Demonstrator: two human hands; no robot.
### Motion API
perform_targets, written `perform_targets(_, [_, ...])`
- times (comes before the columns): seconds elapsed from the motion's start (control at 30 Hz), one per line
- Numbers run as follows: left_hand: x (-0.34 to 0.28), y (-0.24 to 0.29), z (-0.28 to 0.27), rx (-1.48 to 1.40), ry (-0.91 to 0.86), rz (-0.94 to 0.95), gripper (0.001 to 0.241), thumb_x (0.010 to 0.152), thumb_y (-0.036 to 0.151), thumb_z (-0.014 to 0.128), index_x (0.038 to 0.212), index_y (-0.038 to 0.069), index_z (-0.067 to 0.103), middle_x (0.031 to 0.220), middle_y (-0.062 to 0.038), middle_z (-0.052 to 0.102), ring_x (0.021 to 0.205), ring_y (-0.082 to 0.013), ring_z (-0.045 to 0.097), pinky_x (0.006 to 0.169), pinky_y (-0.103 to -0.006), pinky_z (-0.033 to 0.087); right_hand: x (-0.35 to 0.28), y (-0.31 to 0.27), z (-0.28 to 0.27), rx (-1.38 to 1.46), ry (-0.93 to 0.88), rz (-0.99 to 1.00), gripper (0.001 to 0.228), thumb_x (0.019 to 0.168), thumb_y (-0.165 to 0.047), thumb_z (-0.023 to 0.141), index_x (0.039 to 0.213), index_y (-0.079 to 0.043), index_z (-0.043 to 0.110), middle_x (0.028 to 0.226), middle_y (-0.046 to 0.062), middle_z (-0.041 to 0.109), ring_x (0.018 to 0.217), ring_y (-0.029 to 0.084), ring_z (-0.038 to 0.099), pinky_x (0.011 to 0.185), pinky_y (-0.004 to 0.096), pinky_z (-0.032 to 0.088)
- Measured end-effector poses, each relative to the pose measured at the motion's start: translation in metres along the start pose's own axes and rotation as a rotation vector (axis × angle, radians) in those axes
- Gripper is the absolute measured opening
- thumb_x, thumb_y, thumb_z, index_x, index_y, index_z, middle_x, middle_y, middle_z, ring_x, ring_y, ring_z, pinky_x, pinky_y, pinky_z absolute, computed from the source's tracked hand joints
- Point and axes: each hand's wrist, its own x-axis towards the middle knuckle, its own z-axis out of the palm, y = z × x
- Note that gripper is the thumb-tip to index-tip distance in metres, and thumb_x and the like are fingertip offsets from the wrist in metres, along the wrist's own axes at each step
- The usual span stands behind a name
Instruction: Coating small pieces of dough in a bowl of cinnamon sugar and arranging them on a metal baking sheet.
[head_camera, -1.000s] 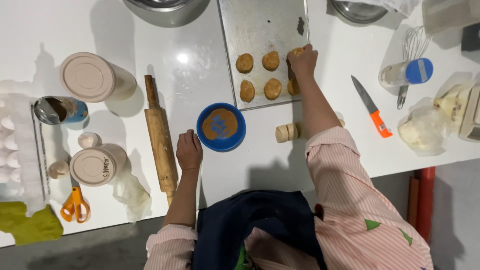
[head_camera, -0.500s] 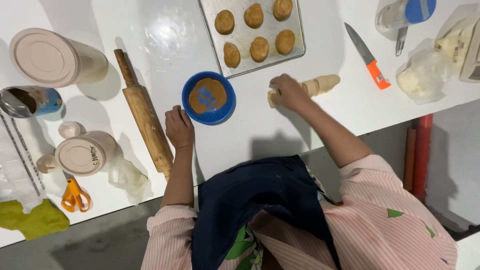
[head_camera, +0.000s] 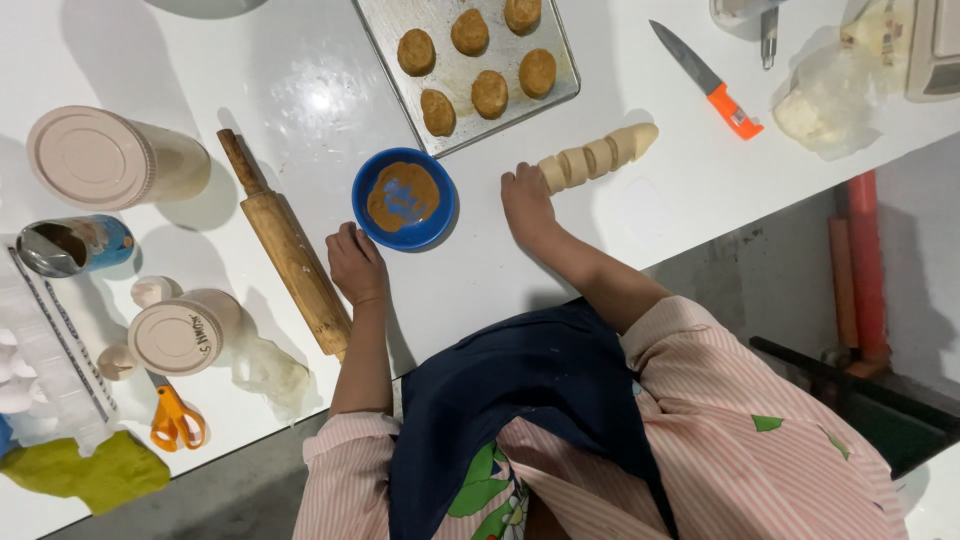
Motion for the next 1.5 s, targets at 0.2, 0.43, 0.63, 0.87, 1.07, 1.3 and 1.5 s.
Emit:
perform_targets(0.2, [0.001, 0.002, -0.004, -0.022, -0.013, -0.004, 0.017, 0.106, 0.017, 0.059, 0.12, 0.009, 0.063, 0.107, -0.011, 0.06, 0.096, -0.0315, 0.064, 0.076, -0.0433, 0.055, -0.01, 0.003, -0.043, 0.226, 0.048, -0.053, 0.028, 0.075, 0.007, 0.064, 0.102, 0.0, 0.062, 0.101, 0.02, 0.055, 0.092, 0.034, 0.055, 0.078, 0.045, 0.049])
perform_targets(0.43, [0.001, 0.003, -0.008, -0.011, -0.001, 0.005, 0.015, 0.106, 0.018, 0.059, 0.119, 0.01, 0.062, 0.106, -0.011, 0.06, 0.095, -0.0322, 0.063, 0.076, -0.0442, 0.055, 0.004, 0.011, 0.001, 0.359, 0.024, 0.091, 0.039, 0.076, 0.009, 0.063, 0.114, 0.009, 0.056, 0.106, 0.03, 0.053, 0.091, 0.041, 0.056, 0.074, 0.048, 0.052])
perform_targets(0.63, [-0.001, 0.004, -0.008, -0.021, 0.012, -0.014, 0.016, 0.106, 0.018, 0.059, 0.119, 0.009, 0.062, 0.107, -0.012, 0.06, 0.095, -0.0322, 0.064, 0.076, -0.0441, 0.054, -0.007, 0.016, 0.004, 0.351, -0.019, 0.059, 0.026, 0.08, 0.011, 0.059, 0.104, 0.004, 0.056, 0.105, 0.026, 0.054, 0.095, 0.041, 0.057, 0.078, 0.049, 0.052])
perform_targets(0.87, [-0.015, 0.007, -0.012, -0.356, 0.08, -0.22, 0.021, 0.107, 0.016, 0.055, 0.122, 0.003, 0.06, 0.114, -0.015, 0.061, 0.093, -0.0279, 0.065, 0.082, -0.0386, 0.054, -0.06, -0.005, -0.066, 0.611, -0.009, -0.144, 0.026, 0.083, 0.011, 0.056, 0.108, 0.001, 0.057, 0.106, 0.023, 0.054, 0.098, 0.04, 0.054, 0.085, 0.049, 0.049])
perform_targets(1.07, [-0.045, 0.013, -0.011, -0.346, 0.083, -0.325, 0.024, 0.106, 0.018, 0.054, 0.122, 0.001, 0.061, 0.113, -0.012, 0.061, 0.09, -0.0235, 0.066, 0.082, -0.0371, 0.054, -0.06, -0.015, -0.101, 0.961, -0.126, -0.225, 0.051, 0.086, 0.01, 0.054, 0.136, 0.0, 0.054, 0.125, 0.022, 0.051, 0.113, 0.04, 0.055, 0.095, 0.045, 0.049])
perform_targets(1.3, [-0.064, 0.024, -0.009, -0.076, 0.101, -0.267, 0.018, 0.107, 0.017, 0.054, 0.117, 0.004, 0.063, 0.111, -0.012, 0.061, 0.098, -0.0297, 0.065, 0.084, -0.0412, 0.054, -0.023, 0.014, -0.073, 0.998, -0.091, -0.168, 0.031, 0.087, -0.004, 0.072, 0.117, 0.001, 0.064, 0.127, 0.02, 0.053, 0.112, 0.038, 0.06, 0.099, 0.042, 0.05])
perform_targets(1.5, [-0.063, 0.031, -0.011, -0.062, 0.148, -0.277, 0.017, 0.105, 0.017, 0.056, 0.115, 0.006, 0.064, 0.109, -0.012, 0.06, 0.098, -0.0305, 0.064, 0.083, -0.0414, 0.055, 0.022, 0.019, -0.115, 0.954, -0.054, -0.197, 0.018, 0.084, -0.009, 0.078, 0.099, -0.003, 0.072, 0.108, 0.015, 0.061, 0.098, 0.032, 0.064, 0.087, 0.039, 0.053])
